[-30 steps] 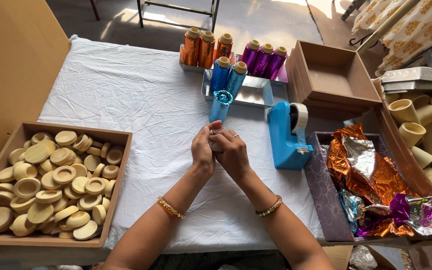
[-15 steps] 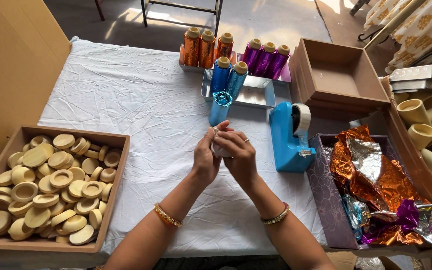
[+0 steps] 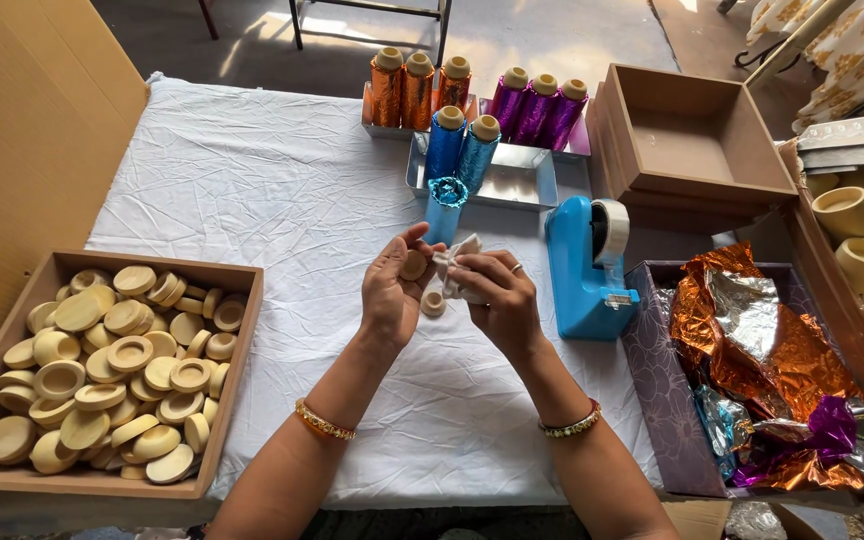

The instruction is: The recorder and an assistant wrap thread spools and wooden pieces with decorative silver and blue paper on a table.

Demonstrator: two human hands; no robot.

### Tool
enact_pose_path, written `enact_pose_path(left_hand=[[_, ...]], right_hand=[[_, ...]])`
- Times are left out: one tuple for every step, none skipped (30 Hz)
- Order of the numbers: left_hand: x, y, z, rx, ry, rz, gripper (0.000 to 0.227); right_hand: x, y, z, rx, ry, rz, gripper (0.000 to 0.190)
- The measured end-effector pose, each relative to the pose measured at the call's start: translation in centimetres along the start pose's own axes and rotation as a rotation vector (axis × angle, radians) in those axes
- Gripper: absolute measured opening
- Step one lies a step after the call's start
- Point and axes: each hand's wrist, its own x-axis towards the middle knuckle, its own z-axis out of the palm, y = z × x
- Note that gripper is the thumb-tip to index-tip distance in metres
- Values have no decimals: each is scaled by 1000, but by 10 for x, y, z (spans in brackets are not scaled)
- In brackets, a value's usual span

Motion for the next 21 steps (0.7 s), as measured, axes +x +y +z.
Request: enact_pose_path(left_hand=[[-2,-4,4,1,-2,1,41],[-4,-8,7,-29,-69,-38,41],[-7,-13,10,-59,-137,-77,41],[-7,-15,10,-59,-132,-79,41],[-6,-17,10,38,-107,-12,40],[-6,-21,10,134,-83,51,41],[-3,-18,6,132,-78,45,41],[4,-12,2,158,-62,110,39],[10,-6,-1,184,-48,174,37],[16,-2,-12,188,-46,176,37],[23,3,-24,430,-25,160,32],[28,7,-37,670,-2,139,27],[25,12,-33,672,1,137,27],[23,16,-29,976,-14,35,26],[21,20,-24,1278,-32,-73,26],[21,13,-28,1275,-32,-74,26],[22,6,-30,1534,-49,8,22],[23,1,-33,1796,-70,99,20],[15,5,-21,1797,-74,99,20],[8,9,-9,1886,-87,175,17],[0,13,3,1974,-101,253,18]], right_hand=[[3,-6,2,-1,2,-1,24],[5,-12,4,34,31,10,25],[7,-17,6,68,59,22,27],[3,-20,13,71,57,25,27],[-1,-22,20,236,51,259,28],[-7,-24,26,397,40,497,31],[-17,-19,31,397,37,504,31],[-23,-12,36,574,-64,516,34],[-29,-5,42,750,-166,525,37],[-26,-6,39,754,-165,523,37],[-23,-6,37,808,-117,574,37],[-20,-7,33,858,-69,628,38],[-18,-1,29,861,-71,630,38],[-16,5,23,817,10,630,34],[-14,11,17,772,91,628,31],[-14,15,16,770,89,629,31],[-13,20,14,789,117,710,33],[-12,24,13,809,150,791,35],[-13,25,13,808,153,791,35],[-14,26,14,772,157,762,35],[-14,27,14,737,161,734,34]])
